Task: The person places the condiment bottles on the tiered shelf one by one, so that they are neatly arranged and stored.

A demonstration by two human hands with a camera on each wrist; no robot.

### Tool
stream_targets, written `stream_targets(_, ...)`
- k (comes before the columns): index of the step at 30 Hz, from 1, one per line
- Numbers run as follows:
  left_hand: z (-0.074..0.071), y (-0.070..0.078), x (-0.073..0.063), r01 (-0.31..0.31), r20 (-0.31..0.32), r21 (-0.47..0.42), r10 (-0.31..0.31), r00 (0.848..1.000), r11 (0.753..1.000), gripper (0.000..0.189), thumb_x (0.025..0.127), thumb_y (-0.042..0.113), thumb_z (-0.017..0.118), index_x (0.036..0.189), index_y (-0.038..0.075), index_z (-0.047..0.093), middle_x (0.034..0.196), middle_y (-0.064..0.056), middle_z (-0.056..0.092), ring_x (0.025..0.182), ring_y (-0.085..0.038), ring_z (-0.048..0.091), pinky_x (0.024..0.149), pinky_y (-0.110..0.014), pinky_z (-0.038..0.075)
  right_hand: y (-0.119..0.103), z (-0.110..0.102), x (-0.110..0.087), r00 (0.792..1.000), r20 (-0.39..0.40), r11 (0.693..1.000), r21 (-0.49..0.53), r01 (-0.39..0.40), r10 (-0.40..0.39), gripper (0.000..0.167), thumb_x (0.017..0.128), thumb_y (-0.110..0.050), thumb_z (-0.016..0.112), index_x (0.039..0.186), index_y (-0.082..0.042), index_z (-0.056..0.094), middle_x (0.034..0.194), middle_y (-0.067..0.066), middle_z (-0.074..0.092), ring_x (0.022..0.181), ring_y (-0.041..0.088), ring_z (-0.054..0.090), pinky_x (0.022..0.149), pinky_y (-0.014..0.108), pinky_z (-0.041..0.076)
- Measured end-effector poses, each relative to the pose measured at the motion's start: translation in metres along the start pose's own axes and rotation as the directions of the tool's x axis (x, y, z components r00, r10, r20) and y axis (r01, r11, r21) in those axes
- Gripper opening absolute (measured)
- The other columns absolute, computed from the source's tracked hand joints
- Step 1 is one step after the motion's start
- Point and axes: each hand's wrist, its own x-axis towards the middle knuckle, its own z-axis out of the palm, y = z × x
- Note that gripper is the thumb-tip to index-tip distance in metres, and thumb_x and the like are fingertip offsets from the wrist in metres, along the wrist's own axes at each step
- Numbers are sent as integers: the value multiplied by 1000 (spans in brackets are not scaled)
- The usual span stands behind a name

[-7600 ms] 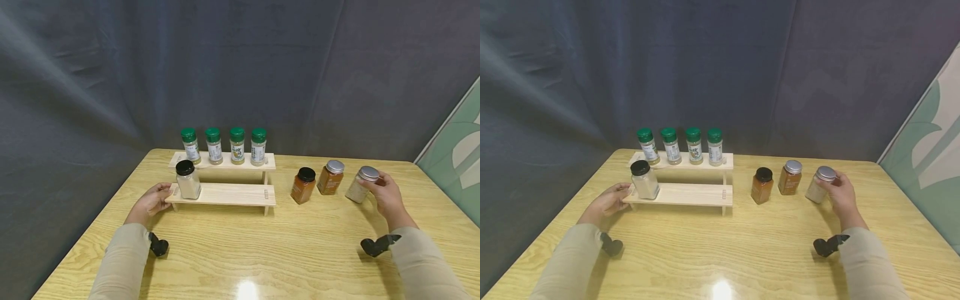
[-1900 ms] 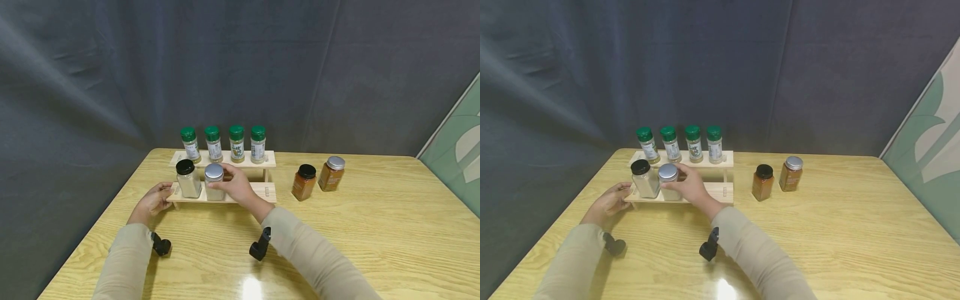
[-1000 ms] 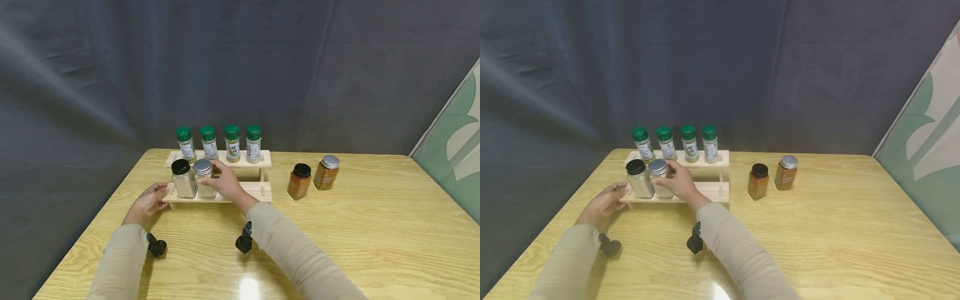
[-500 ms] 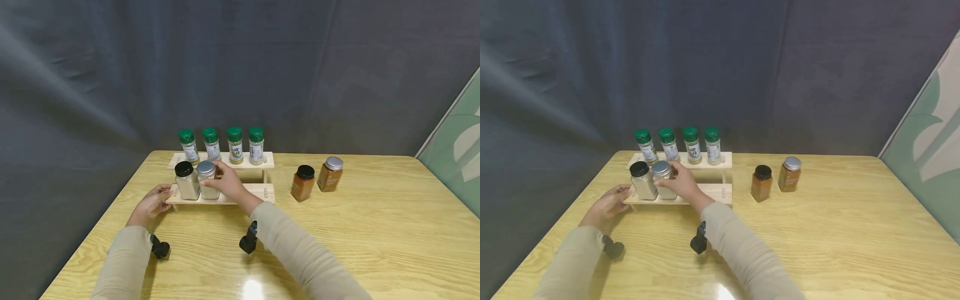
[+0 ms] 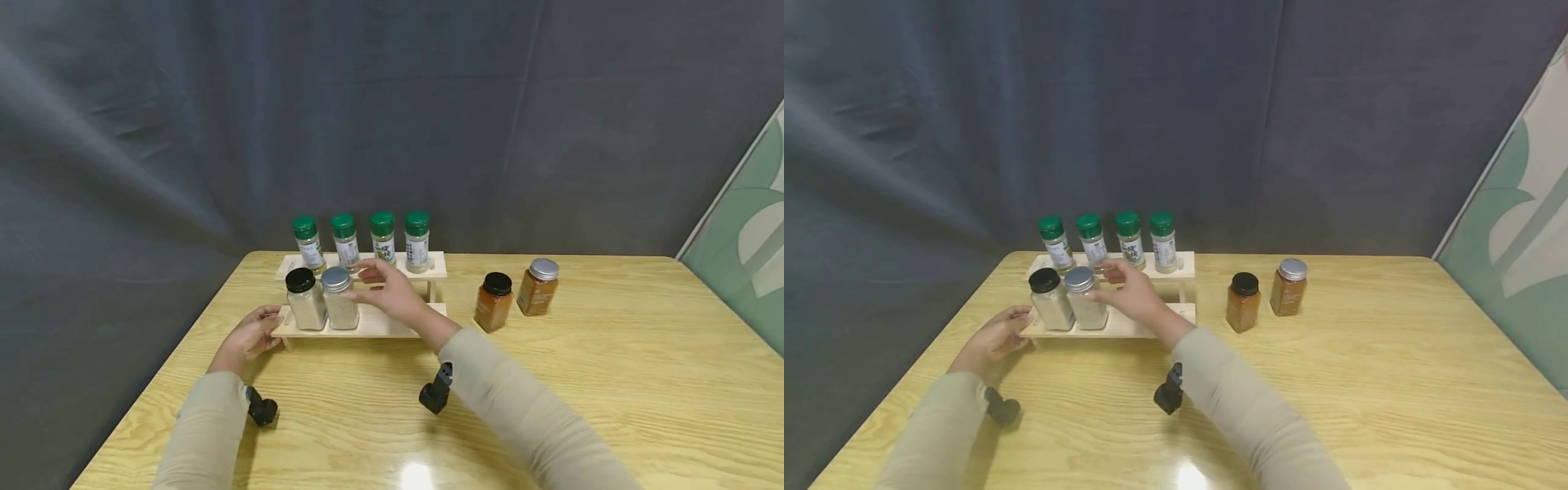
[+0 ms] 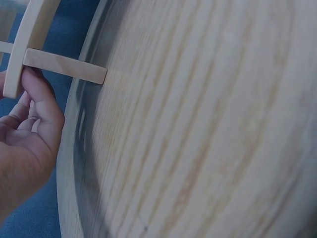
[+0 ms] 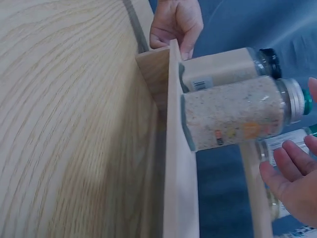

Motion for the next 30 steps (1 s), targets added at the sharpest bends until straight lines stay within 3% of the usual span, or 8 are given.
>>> stream_targets(9, 2, 4, -4, -2, -10, 33, 3, 1000, 999, 27, 89, 1, 39, 114, -2, 29, 88, -1, 42, 63, -6, 50, 56, -20, 40, -4, -22, -25, 998, 8, 997, 42, 59, -59, 52, 77, -12, 66, 123, -3, 43, 113, 14, 50, 103, 24, 48, 82, 32, 41)
stream_targets(21, 2, 5, -1, -16, -5, 66, 17, 1000, 998, 32, 90, 1, 38, 118, -6, 25, 90, -2, 42, 64, -5, 51, 57, -21, 40, 0, -65, -60, 998, 2, 995, 75, 70, -70, 42, 80, -8, 60, 117, 3, 44, 111, 19, 49, 102, 31, 47, 80, 36, 41)
stream_targets(30, 3, 3, -1, -19, -5, 72, 19, 1000, 997, 32, 90, 1, 39, 118, -6, 25, 88, -1, 44, 63, -5, 51, 55, -20, 41, 10, -101, -81, 996, -46, 995, 72, 76, -73, 41, 82, -5, 58, 116, 9, 42, 108, 22, 49, 99, 30, 49, 78, 27, 42)
